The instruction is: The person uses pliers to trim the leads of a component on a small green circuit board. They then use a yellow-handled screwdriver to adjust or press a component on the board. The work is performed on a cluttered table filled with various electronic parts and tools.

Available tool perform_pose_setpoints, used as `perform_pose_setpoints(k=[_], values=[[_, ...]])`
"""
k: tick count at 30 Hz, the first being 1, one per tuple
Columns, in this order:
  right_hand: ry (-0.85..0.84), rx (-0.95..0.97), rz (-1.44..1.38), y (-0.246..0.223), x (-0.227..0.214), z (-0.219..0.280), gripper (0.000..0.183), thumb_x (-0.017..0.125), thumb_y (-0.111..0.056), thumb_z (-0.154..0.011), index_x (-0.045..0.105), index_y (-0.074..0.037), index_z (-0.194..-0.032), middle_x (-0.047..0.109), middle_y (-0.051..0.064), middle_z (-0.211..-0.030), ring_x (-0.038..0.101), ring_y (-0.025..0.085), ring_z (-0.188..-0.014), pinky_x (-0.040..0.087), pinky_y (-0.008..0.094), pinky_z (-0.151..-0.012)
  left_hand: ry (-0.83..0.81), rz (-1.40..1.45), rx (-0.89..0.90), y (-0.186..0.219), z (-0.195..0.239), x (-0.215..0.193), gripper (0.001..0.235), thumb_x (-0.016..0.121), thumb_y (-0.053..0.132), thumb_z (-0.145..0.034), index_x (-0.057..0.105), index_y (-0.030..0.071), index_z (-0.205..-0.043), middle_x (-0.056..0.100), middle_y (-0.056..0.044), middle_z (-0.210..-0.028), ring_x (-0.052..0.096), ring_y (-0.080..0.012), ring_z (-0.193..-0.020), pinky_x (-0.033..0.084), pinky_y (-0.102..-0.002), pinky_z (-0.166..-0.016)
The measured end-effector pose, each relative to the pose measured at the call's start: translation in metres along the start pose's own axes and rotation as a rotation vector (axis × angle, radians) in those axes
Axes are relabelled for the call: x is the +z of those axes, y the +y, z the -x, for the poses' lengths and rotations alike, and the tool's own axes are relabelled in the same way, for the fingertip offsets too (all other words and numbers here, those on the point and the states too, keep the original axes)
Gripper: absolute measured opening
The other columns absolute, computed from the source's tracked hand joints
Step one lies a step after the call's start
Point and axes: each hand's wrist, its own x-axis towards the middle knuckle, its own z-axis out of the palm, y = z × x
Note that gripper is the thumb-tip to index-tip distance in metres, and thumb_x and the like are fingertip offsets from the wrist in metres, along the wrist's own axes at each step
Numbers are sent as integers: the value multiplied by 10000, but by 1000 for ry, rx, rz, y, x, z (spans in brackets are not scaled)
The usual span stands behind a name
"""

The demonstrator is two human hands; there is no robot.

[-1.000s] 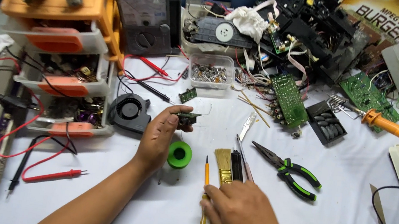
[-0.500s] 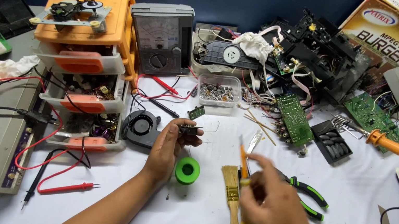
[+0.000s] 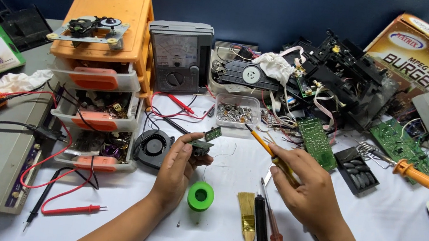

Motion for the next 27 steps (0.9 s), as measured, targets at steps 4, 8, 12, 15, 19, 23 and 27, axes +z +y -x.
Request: perform_pose_setpoints(k=[4,8,12,15,19,23,27], values=[[-45,-146,-2,8,0,10,380,686,-75,-914,686,-43,-1293,719,120,-1106,716,198,-957,571,302,-851,61,82,-75,5,0,3,411,463,277,-1043,560,38,-1363,638,-113,-965,690,-255,-891,541,-389,-892],[-112,-229,-2,1,-1,15,339,694,-50,-891,688,-19,-1229,751,117,-1085,736,202,-934,599,304,-840,50,42,-91,5,0,3,474,487,297,-1030,538,38,-1423,661,-97,-992,686,-225,-921,531,-348,-909],[-159,-308,80,-8,1,18,287,654,-87,-920,712,-70,-1201,765,80,-992,735,219,-848,578,323,-767,21,-31,-85,6,1,3,516,498,298,-1024,511,35,-1467,649,-79,-1020,681,-208,-959,518,-316,-924],[-195,-254,99,-7,5,23,307,636,-87,-914,717,-87,-1210,756,53,-974,720,187,-754,558,300,-653,11,-57,-81,7,2,4,506,507,297,-1019,528,32,-1449,656,-81,-1032,680,-208,-954,548,-340,-945],[-251,-120,-45,-4,9,28,307,595,-82,-929,719,-44,-1208,708,83,-1014,700,160,-725,572,266,-640,-13,-85,-99,10,3,7,510,509,303,-1015,537,31,-1446,647,-79,-1001,682,-209,-951,544,-326,-957],[-250,-125,-5,-6,11,28,317,607,-123,-936,722,-80,-1228,736,37,-974,648,136,-616,504,263,-581,-63,-136,-61,11,3,8,510,514,317,-1018,542,35,-1443,656,-69,-1036,671,-187,-948,577,-334,-953],[-250,-138,-6,-6,12,28,312,595,-114,-942,720,-79,-1225,757,43,-994,661,138,-633,510,262,-606,-76,-233,-106,16,6,8,548,511,368,-1005,539,64,-1459,673,-97,-1056,715,-221,-970,531,-298,-947]])
